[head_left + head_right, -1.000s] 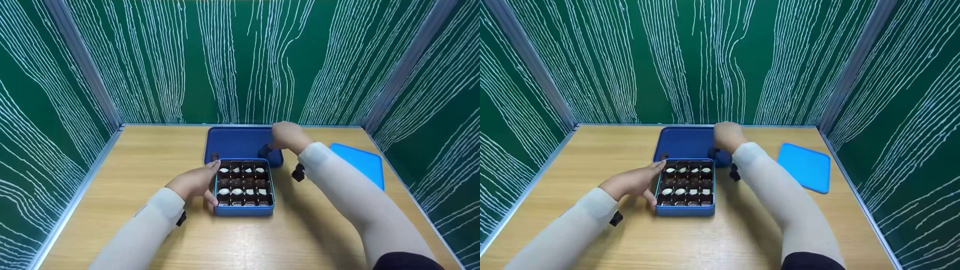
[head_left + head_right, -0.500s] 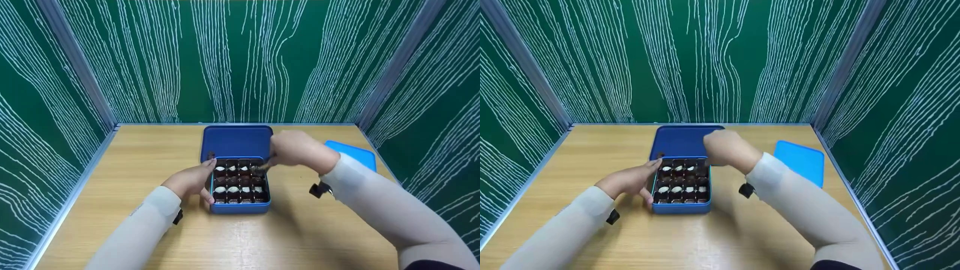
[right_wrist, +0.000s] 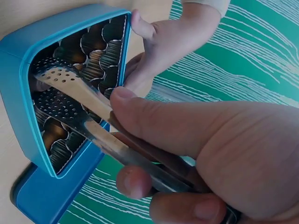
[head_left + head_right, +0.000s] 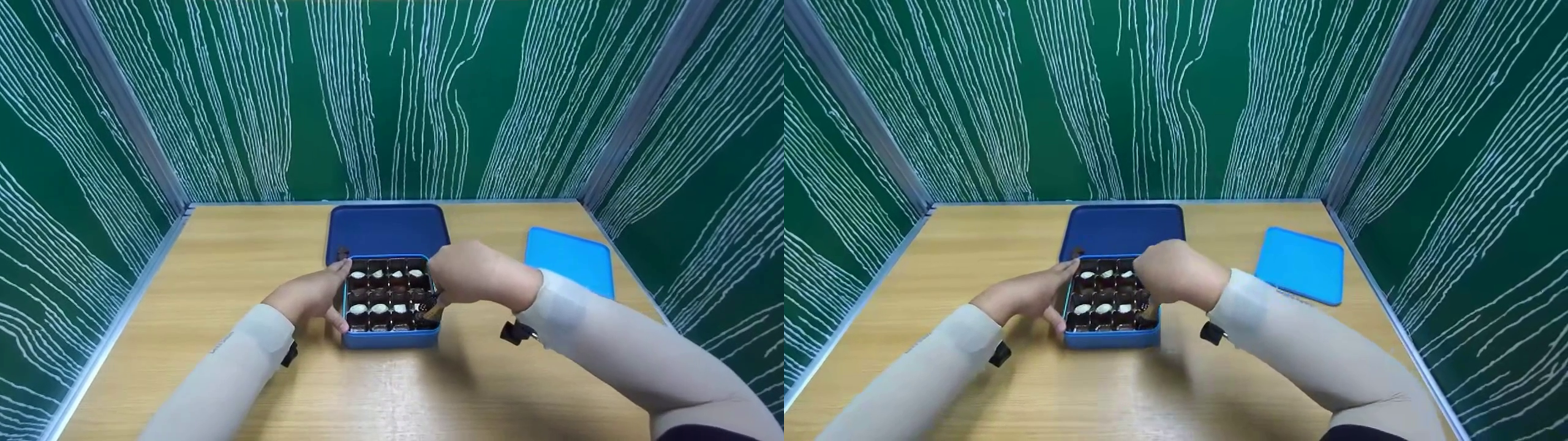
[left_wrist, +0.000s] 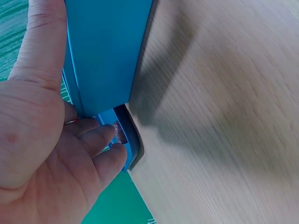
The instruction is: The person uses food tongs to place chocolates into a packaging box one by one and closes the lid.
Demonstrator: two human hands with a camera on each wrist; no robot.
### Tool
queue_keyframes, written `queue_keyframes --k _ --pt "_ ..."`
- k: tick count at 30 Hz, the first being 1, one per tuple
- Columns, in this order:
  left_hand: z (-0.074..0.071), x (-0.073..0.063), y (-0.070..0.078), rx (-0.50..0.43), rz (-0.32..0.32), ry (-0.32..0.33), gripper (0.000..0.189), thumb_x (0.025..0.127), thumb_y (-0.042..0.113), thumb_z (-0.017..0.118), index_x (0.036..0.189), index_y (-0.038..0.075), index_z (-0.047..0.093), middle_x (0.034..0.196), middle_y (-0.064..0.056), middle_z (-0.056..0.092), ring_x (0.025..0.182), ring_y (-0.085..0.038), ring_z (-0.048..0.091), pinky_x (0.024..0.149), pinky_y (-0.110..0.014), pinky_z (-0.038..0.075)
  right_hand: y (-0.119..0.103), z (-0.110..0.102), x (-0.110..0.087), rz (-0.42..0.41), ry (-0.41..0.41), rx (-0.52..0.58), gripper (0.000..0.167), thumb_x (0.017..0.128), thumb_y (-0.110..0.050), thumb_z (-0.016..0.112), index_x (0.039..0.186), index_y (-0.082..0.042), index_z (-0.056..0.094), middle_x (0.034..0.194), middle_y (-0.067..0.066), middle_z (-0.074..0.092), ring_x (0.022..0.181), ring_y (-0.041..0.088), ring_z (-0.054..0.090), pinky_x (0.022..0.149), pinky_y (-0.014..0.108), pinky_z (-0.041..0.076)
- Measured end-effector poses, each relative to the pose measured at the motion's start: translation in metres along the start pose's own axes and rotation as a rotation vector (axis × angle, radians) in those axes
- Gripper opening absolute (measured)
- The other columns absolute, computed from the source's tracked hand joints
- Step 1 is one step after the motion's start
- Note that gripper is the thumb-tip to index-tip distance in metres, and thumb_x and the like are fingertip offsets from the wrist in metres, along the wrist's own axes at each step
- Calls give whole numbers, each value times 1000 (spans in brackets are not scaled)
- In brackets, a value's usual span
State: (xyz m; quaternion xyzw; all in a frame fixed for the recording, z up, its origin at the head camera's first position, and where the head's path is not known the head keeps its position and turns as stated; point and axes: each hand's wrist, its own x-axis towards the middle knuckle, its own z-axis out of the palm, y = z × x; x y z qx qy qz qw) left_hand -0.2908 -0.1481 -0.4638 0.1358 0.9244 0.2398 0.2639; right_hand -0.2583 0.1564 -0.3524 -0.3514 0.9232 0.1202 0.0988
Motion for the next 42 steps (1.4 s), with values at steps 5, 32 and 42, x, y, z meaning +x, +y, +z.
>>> queue_keyframes --k 5,32,42 --pt "0 1 -1 -1 -21 1 153 76 32 102 183 25 -8 193 2 -13 178 -41 12 145 -62 3 -13 -4 5 3 14 -123 64 87 -54 97 62 -21 49 59 -10 38 56 10 37 46 29 39" --pt "3 -3 -1 -20 1 11 156 71 38 101 183 25 -6 193 0 -11 174 -42 29 146 -63 9 -20 -10 18 20 -140 -89 67 81 -74 91 66 -21 53 62 -10 44 59 9 40 50 27 40" --pt "-1 -2 -1 57 55 23 154 72 42 101 184 17 -3 194 -7 -7 178 -41 11 147 -58 12 26 -39 48 77 80 213 54 98 -63 83 69 -19 73 62 -9 60 55 9 50 53 28 47"
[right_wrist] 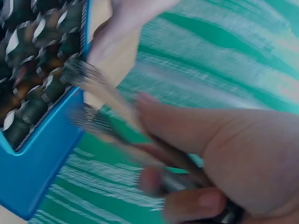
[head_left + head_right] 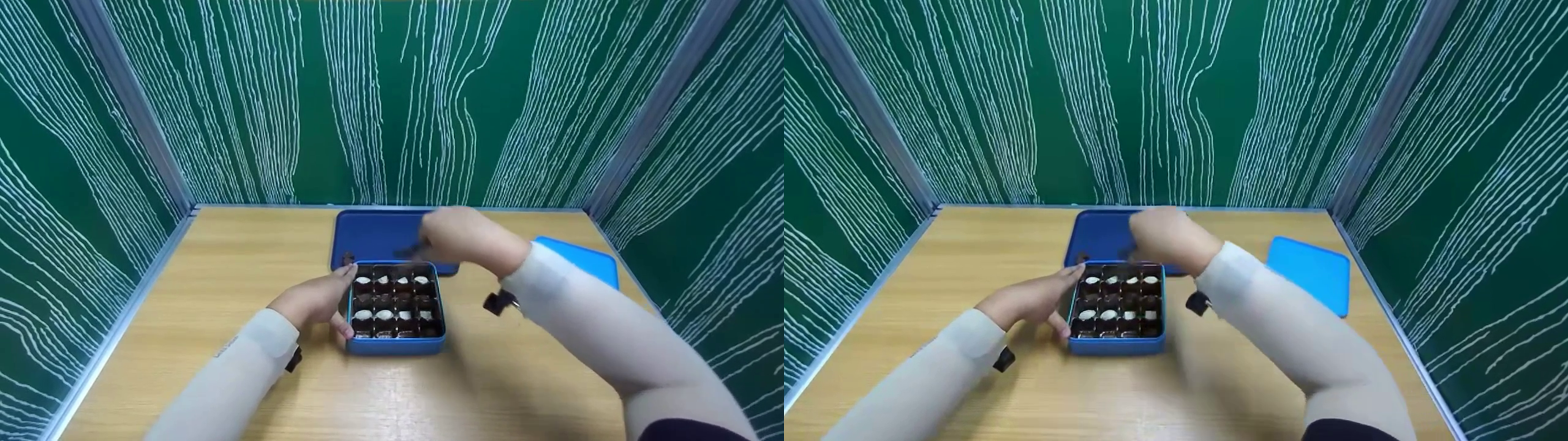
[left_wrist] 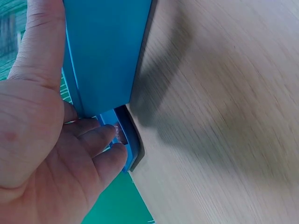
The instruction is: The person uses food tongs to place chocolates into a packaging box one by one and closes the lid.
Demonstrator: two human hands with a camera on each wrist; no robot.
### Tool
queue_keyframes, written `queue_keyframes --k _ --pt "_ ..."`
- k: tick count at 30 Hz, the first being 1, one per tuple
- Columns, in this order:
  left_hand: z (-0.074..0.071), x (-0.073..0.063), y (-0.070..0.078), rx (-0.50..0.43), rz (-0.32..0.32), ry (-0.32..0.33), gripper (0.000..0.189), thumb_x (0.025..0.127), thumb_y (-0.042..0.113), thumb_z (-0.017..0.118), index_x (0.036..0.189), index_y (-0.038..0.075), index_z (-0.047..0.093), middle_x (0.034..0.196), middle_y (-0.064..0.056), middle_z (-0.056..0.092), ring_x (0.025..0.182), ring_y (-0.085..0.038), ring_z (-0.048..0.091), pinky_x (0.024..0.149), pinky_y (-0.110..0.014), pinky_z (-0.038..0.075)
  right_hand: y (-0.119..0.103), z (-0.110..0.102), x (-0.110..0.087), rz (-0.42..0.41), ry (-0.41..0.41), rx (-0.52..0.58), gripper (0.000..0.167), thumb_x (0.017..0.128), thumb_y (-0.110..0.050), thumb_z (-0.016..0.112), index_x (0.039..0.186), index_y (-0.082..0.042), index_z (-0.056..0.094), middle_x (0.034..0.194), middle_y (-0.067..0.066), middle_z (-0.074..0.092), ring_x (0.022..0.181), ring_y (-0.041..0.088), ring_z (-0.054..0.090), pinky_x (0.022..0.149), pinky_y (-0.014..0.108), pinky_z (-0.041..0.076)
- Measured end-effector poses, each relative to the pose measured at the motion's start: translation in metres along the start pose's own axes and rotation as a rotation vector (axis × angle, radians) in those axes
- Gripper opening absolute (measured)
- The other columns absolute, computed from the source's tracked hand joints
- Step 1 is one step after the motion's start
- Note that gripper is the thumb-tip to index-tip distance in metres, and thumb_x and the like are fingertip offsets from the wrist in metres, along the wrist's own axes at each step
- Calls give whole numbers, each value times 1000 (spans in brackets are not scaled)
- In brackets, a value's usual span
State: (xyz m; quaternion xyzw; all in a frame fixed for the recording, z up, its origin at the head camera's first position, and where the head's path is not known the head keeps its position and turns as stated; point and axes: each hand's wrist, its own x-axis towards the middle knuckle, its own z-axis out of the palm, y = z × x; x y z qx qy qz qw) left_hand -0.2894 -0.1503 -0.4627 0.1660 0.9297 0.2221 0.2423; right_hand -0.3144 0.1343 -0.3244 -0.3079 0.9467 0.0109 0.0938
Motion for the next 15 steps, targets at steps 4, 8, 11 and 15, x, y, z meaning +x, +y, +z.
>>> queue_keyframes --k 4,8,11,15 --pt "-1 1 -3 8 -1 3 153 74 45 102 184 17 -1 194 -6 -7 178 -38 10 147 -57 13 18 23 42 48 126 48 35 102 -42 85 83 -13 80 78 -1 71 63 15 54 59 32 50" --pt "-1 0 -2 -13 -15 -4 151 76 42 102 184 19 -2 194 -4 -8 179 -38 8 147 -58 12 30 50 79 112 110 117 37 102 -41 86 78 -15 73 76 -2 66 64 15 52 58 30 47" --pt "-1 0 0 -32 -31 -6 150 77 38 102 184 21 -2 194 -3 -9 178 -39 7 146 -59 11 33 65 97 132 76 159 46 103 -43 85 70 -19 63 69 -6 56 62 14 48 58 30 44" --pt "-1 -2 1 -62 -49 0 150 76 35 101 184 23 -2 194 -2 -9 177 -41 15 146 -60 9 32 74 112 141 27 195 58 105 -43 83 64 -22 49 61 -9 40 58 12 39 56 30 35"
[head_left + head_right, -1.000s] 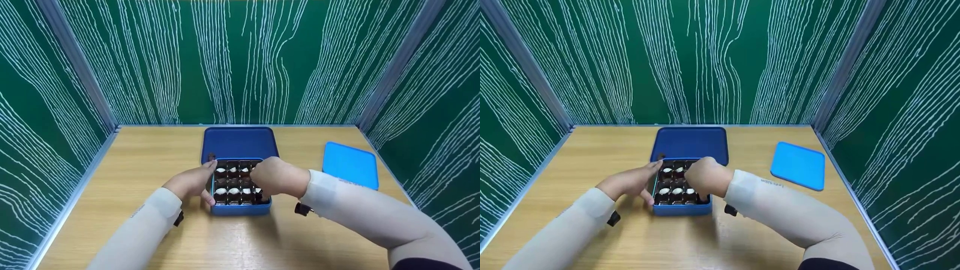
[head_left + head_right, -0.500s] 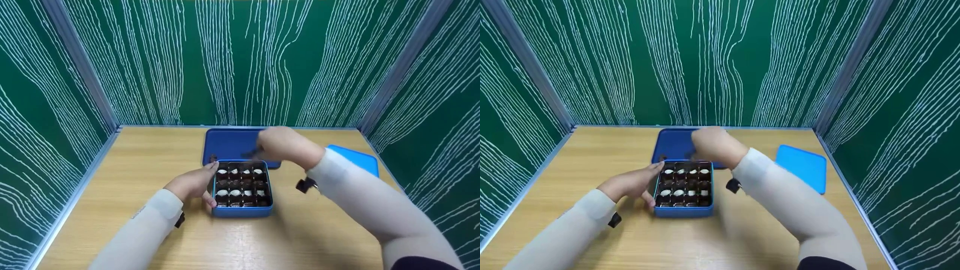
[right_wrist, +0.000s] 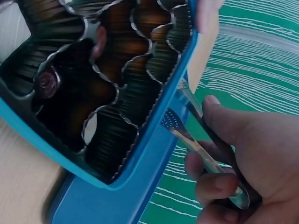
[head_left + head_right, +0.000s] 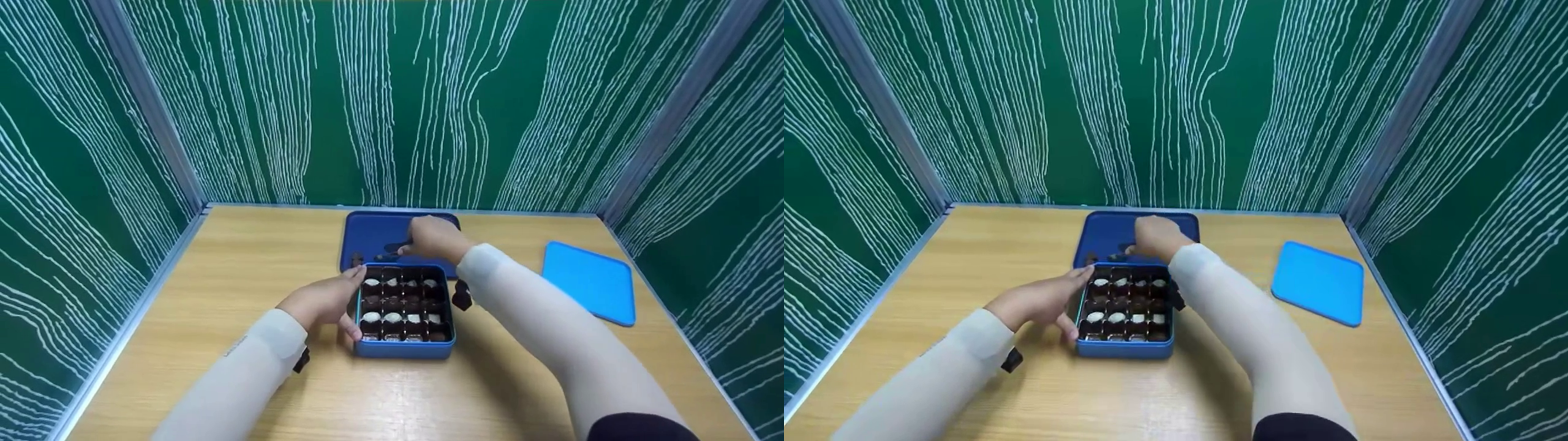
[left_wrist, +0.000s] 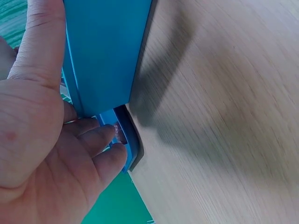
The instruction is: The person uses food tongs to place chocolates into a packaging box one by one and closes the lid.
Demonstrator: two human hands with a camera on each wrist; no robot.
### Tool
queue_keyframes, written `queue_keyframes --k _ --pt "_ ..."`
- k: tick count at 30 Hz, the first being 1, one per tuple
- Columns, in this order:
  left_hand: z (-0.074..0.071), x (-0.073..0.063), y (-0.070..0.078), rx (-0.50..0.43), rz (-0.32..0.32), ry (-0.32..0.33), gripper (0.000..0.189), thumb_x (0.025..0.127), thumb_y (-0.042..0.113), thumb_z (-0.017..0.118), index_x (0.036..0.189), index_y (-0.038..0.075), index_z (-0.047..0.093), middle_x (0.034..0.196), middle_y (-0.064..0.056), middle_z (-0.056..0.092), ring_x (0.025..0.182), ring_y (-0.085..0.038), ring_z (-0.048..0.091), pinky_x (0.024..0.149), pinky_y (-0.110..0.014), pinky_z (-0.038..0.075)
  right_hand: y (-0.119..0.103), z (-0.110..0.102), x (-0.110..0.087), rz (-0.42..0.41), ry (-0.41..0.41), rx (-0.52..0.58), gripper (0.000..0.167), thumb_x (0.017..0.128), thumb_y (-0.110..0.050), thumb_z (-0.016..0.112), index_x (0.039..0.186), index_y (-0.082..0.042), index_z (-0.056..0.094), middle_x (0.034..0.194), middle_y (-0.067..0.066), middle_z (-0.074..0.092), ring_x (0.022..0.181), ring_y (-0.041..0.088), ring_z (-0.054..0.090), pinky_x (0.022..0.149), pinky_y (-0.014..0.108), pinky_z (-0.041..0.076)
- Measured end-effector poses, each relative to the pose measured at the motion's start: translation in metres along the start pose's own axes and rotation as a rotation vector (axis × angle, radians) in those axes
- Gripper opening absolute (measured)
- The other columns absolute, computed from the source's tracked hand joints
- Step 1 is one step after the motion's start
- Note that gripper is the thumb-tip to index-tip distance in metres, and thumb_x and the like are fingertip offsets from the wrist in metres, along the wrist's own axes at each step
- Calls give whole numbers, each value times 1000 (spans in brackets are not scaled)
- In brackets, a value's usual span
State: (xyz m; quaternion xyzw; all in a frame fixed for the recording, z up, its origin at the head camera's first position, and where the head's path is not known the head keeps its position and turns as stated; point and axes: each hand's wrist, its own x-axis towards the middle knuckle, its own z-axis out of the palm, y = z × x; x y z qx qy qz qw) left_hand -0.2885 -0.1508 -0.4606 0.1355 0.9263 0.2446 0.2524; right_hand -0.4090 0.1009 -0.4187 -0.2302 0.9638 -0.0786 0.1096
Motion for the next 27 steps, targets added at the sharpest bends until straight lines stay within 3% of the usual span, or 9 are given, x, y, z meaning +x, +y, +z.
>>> queue_keyframes --k 4,7,11,18,23,27 --pt "0 1 2 -16 2 0 152 73 35 102 184 24 -3 193 -2 -10 178 -41 12 146 -60 7 4 0 -2 7 -10 28 60 105 -38 84 62 -21 46 59 -9 34 54 12 32 53 30 31" --pt "0 2 1 -8 -2 -5 155 71 38 102 184 24 -4 193 -2 -10 178 -39 6 146 -60 7 12 -1 -6 6 20 18 52 102 -33 87 66 -20 53 62 -7 44 57 13 39 56 31 38" --pt "1 3 0 15 -3 -6 155 71 40 101 184 23 -3 194 -3 -9 178 -39 7 146 -60 9 27 -3 -12 38 59 -15 37 101 -29 88 77 -17 62 73 -4 57 65 16 52 63 34 49" --pt "1 2 -1 65 39 -5 153 73 40 101 184 17 -2 194 -7 -6 178 -41 12 146 -58 16 39 -12 -16 111 106 23 35 105 -35 82 86 -11 66 75 -2 55 65 17 49 61 34 45" --pt "0 3 0 68 37 -7 153 73 41 101 184 17 -2 194 -6 -7 177 -41 13 146 -57 17 35 -11 -18 -12 36 57 30 103 -35 85 99 -5 86 88 7 80 69 17 62 67 34 56" --pt "0 2 -1 51 26 -7 154 72 41 101 184 19 -2 194 -5 -8 178 -41 13 146 -59 16 29 -5 -16 -79 -3 65 24 103 -32 85 107 -9 90 100 12 87 70 16 66 71 35 62"
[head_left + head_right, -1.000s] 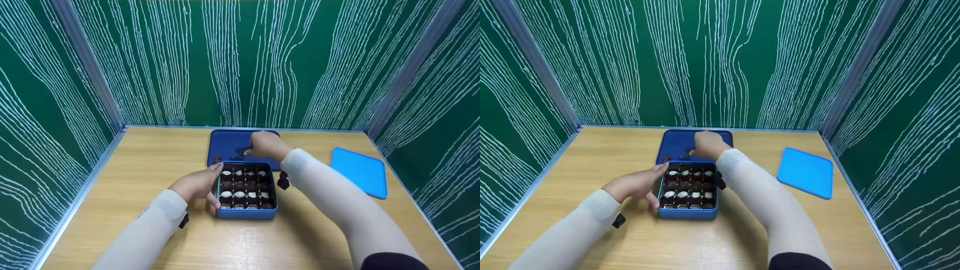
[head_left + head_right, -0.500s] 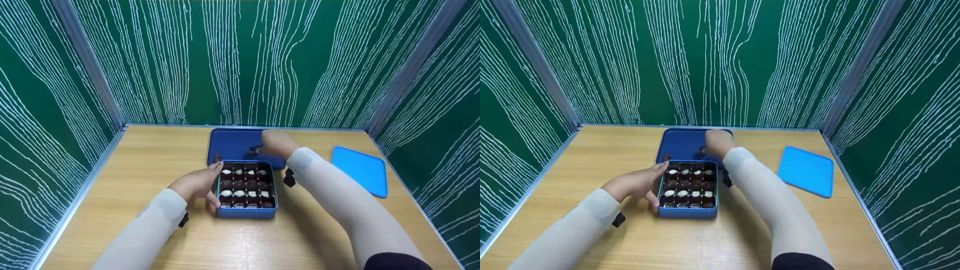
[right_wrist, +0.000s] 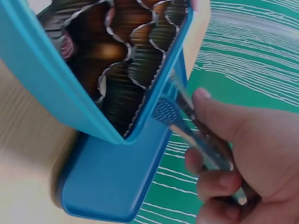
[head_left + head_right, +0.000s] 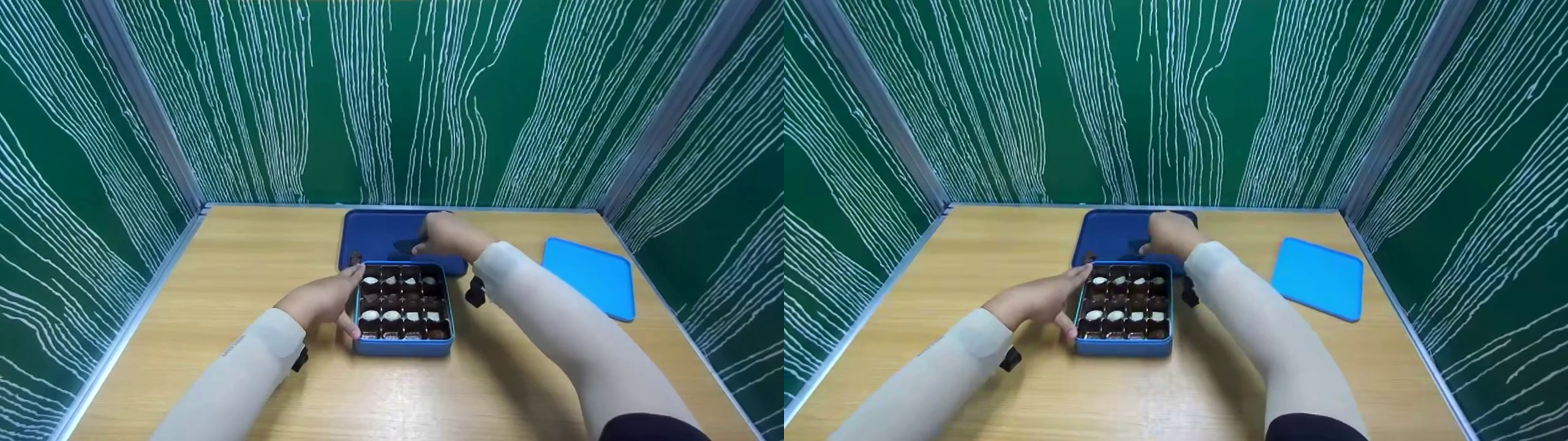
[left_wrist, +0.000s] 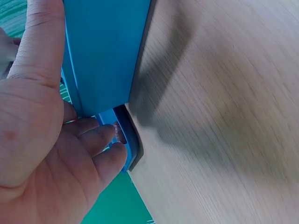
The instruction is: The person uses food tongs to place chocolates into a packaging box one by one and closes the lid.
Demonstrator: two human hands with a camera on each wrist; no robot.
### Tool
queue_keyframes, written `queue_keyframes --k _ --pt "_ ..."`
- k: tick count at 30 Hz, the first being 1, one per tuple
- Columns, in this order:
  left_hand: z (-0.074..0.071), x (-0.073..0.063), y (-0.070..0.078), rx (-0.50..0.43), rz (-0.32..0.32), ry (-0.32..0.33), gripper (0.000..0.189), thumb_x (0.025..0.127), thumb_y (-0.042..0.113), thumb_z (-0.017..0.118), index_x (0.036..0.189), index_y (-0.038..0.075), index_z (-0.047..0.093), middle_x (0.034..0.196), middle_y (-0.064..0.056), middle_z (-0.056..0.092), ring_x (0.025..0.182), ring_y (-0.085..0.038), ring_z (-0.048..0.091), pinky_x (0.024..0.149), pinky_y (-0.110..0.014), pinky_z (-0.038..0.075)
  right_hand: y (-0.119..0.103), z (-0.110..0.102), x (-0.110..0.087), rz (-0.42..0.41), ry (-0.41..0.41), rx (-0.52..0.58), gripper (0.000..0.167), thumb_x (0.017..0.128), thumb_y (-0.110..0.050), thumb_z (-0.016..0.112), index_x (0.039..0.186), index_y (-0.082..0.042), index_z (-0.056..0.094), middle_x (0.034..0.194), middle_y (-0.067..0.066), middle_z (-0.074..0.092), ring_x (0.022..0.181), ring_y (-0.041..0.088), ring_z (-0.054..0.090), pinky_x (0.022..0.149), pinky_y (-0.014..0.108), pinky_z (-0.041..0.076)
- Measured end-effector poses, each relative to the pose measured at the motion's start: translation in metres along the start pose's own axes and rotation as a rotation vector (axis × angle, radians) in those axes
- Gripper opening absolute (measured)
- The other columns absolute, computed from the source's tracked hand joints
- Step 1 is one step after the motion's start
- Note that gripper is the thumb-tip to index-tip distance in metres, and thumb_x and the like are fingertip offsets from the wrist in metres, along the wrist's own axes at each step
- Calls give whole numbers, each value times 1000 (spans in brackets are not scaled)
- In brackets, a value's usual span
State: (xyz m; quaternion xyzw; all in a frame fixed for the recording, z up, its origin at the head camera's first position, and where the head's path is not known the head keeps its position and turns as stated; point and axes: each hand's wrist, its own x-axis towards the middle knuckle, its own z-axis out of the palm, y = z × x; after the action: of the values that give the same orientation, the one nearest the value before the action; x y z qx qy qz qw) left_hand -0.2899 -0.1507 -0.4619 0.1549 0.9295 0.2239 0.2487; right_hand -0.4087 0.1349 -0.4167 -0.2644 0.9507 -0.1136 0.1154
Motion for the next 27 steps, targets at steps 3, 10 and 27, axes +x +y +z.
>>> queue_keyframes --k 3,10,27 --pt "0 0 -1 -4 -2 2 153 73 39 101 184 20 -3 194 -4 -8 178 -41 12 146 -59 15 -7 4 3 -40 23 -16 24 102 -34 86 110 -12 90 104 9 87 76 17 71 78 39 66" --pt "0 3 -2 13 -10 -2 153 74 40 101 184 21 -4 194 -3 -9 177 -42 15 146 -59 18 -23 16 12 -52 48 -64 22 102 -33 87 107 -13 91 105 5 88 87 23 79 88 45 70" --pt "2 7 -6 51 13 9 156 71 51 101 184 19 -1 194 -6 -5 178 -39 13 146 -57 18 -48 15 33 67 30 26 36 108 -43 78 105 -9 89 92 9 85 66 17 64 63 32 55"
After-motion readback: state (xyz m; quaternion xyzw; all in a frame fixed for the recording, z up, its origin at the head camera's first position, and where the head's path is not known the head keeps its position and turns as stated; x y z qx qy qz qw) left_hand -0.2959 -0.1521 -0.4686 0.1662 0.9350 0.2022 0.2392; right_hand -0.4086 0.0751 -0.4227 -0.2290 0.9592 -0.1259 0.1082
